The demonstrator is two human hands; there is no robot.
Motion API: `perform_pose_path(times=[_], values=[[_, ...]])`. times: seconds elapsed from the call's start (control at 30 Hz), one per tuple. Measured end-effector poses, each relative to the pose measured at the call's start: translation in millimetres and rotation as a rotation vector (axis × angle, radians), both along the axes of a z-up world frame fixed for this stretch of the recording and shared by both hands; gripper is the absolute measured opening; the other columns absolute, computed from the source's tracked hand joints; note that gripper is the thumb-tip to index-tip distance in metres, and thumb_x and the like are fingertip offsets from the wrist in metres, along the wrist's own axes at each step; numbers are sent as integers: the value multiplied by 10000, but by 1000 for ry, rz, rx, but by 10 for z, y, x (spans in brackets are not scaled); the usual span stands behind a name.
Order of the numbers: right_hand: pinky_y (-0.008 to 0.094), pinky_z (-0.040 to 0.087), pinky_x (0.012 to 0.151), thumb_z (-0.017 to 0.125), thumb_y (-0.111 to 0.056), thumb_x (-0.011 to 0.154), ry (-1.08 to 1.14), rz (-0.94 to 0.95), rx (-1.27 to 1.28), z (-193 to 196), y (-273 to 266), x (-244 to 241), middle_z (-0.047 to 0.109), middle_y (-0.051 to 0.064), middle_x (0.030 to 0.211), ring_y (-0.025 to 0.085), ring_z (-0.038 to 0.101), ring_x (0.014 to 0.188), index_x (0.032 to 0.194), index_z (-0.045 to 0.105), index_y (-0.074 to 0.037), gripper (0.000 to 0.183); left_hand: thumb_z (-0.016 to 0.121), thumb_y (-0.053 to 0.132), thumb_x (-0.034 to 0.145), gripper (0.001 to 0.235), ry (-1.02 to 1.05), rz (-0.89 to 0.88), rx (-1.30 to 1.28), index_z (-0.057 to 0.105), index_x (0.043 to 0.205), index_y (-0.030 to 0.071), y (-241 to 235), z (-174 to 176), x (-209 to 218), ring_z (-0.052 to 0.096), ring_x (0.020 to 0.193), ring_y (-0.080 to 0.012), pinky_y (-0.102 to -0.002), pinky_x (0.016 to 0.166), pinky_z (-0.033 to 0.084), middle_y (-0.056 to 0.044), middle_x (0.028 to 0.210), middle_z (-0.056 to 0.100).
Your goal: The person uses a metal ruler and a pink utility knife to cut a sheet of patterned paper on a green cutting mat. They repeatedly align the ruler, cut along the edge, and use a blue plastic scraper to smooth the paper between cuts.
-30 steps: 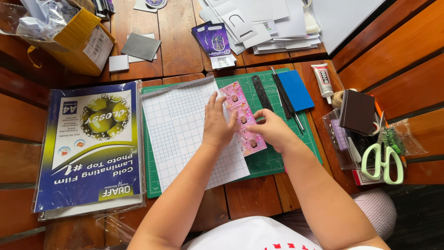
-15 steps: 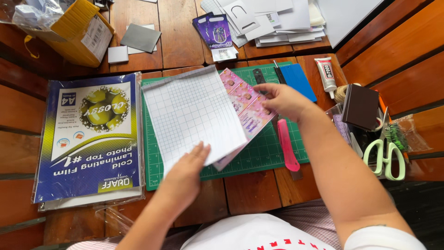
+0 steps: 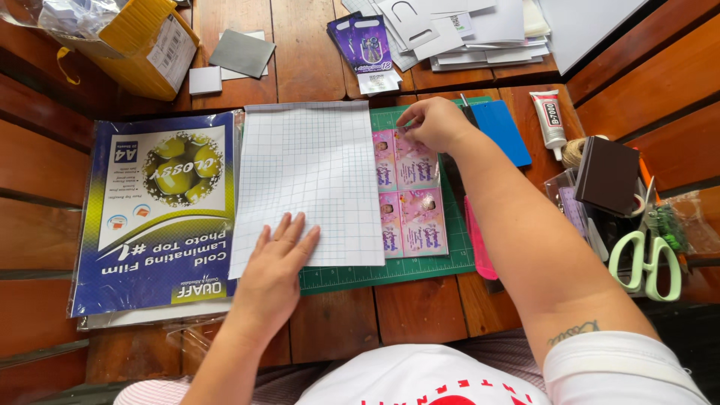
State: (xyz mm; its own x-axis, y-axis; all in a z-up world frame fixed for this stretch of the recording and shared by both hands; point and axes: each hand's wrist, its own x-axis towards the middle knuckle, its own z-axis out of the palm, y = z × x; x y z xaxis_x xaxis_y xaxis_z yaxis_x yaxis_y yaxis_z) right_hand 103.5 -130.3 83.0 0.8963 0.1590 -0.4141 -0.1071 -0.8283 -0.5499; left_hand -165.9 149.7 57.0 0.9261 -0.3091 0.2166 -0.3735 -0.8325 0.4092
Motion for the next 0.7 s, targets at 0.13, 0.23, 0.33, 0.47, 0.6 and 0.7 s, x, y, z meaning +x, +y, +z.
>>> perform_pose_path(times=[0.13, 0.23, 0.33, 0.47, 0.6, 0.7], values=[[310, 555, 690, 724, -128, 892, -63, -1, 39, -287, 102, 37, 740, -11, 944, 154, 674, 790, 1098, 794, -224, 238, 480, -190, 814, 756, 19, 7, 29, 453, 1523, 71, -155, -315, -48, 356, 1498, -396, -538, 1257, 211, -247, 1585, 404], [307, 567, 810, 723, -106, 881, -129, -37, 94, -368, 139, 14, 763, -32, 1024, 139, 688, 952, 1060, 786, -204, 213, 552, -145, 817, 806, 23, -47, 92, 388, 1567, 99, -254, -491, -84, 282, 1534, -370, -544, 1253, 173, -215, 1629, 343], [327, 576, 840, 732, -164, 903, -229, -10, 63, -355, 146, -40, 771, -14, 1024, 155, 694, 958, 1038, 794, -203, 153, 539, -34, 922, 609, 94, -56, 71, 465, 1514, 83, -315, -561, -85, 296, 1518, -396, -561, 1237, 189, -227, 1612, 362], [379, 557, 807, 739, -239, 898, -310, 24, -19, -348, 98, -82, 778, -56, 1000, 174, 679, 1000, 1034, 795, -256, 148, 539, -6, 918, 612, 88, -83, 58, 459, 1517, 88, -382, -569, -39, 309, 1510, -402, -553, 1234, 215, -227, 1608, 372], [428, 519, 870, 738, -254, 907, -352, 57, -52, -408, 78, -74, 762, -54, 1005, 227, 581, 1112, 1043, 790, -260, 146, 540, -19, 913, 612, 110, -120, 58, 460, 1511, 86, -479, -573, 6, 285, 1519, -397, -568, 1223, 223, -227, 1618, 350], [480, 482, 961, 720, -262, 903, -320, 43, -57, -430, 57, -81, 710, 5, 1195, 246, 510, 1238, 1124, 767, -286, 227, 543, 19, 902, 630, 169, -104, 45, 454, 1520, 107, -496, -520, 31, 266, 1526, -375, -536, 1237, 183, -206, 1626, 340]])
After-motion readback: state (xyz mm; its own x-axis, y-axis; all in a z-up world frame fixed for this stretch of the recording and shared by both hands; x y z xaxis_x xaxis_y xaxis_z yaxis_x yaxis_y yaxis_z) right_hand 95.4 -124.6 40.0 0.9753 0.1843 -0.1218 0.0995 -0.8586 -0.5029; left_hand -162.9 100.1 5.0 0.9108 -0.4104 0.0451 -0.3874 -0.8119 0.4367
